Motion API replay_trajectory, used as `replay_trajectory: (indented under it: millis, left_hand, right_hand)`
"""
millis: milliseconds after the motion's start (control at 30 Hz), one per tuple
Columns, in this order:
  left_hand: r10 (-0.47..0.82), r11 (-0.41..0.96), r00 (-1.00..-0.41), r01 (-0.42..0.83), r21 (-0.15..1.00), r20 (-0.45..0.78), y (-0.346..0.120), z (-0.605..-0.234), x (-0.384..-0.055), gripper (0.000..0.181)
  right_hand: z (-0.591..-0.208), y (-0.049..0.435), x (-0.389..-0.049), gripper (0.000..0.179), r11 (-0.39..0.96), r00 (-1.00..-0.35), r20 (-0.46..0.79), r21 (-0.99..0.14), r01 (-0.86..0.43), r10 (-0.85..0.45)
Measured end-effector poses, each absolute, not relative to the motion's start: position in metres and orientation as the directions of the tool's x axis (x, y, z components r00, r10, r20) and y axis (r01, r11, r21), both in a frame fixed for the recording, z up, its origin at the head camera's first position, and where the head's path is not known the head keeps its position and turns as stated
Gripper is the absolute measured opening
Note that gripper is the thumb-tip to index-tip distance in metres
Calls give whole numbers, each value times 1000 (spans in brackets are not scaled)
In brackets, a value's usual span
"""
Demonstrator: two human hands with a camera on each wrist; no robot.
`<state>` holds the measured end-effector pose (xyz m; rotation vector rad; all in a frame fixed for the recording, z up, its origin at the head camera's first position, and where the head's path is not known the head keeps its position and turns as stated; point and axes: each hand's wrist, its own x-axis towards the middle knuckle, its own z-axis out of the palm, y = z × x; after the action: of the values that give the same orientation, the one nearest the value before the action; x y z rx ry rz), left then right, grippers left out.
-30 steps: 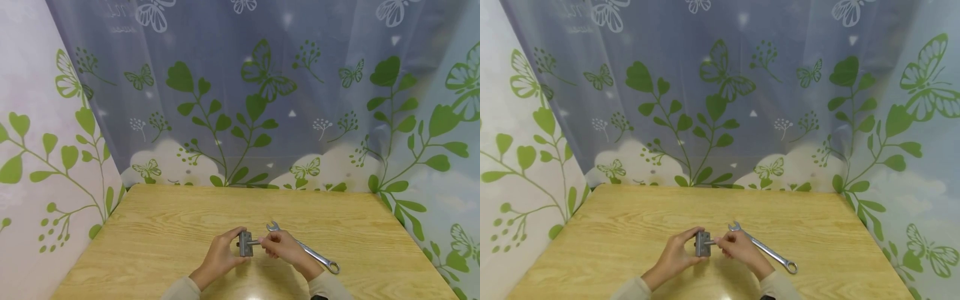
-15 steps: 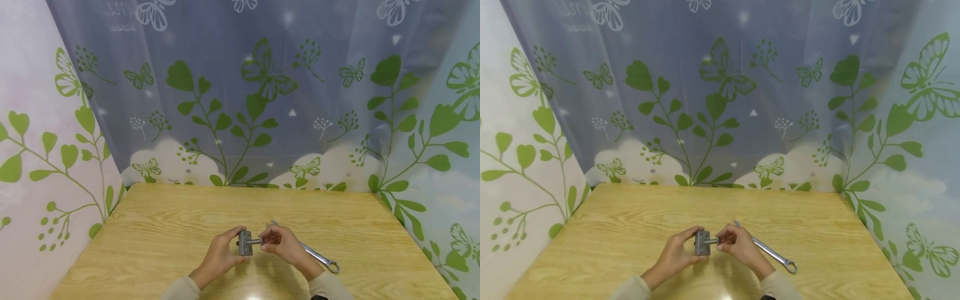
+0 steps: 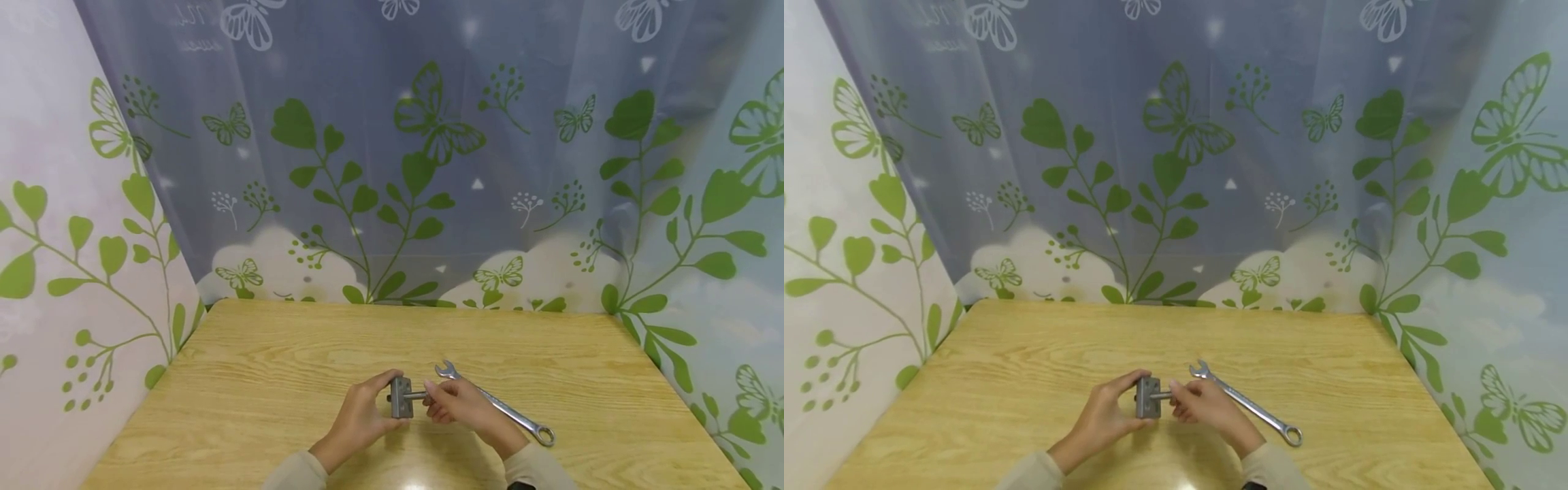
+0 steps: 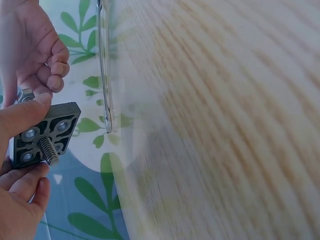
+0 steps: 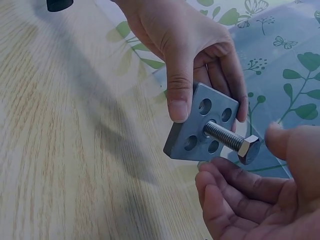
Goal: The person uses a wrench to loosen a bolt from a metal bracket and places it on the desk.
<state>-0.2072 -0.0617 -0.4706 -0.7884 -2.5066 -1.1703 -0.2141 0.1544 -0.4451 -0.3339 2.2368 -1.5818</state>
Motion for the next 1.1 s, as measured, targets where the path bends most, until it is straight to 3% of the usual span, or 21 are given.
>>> replay_trajectory:
  millis: [200,333,567,800,1100]
  left_hand:
    - [365,520,-813,583,624,454,-61,-472,-209,69]
    - [367,523,-813,582,623,452,-61,-472,-209,69]
    - [374,531,-818,575,622,437,-63,-470,-208,70]
    - [378,531,-822,570,627,426,-63,-466,-210,70]
    - [370,540,-822,570,620,433,-62,-468,-209,70]
  right_hand:
    - [-444,151,-215,63,339,-918,-200,-938,77,-343]
    - [-445,151,-215,52,350,-929,-164,-936,40,-331]
    - [-445,156,-216,26,290,-922,2,-949,-124,-388]
    - [-443,155,-218,21,303,-922,102,-926,-225,-373]
    - [-445,155,-217,27,305,-911,91,-925,-228,-403]
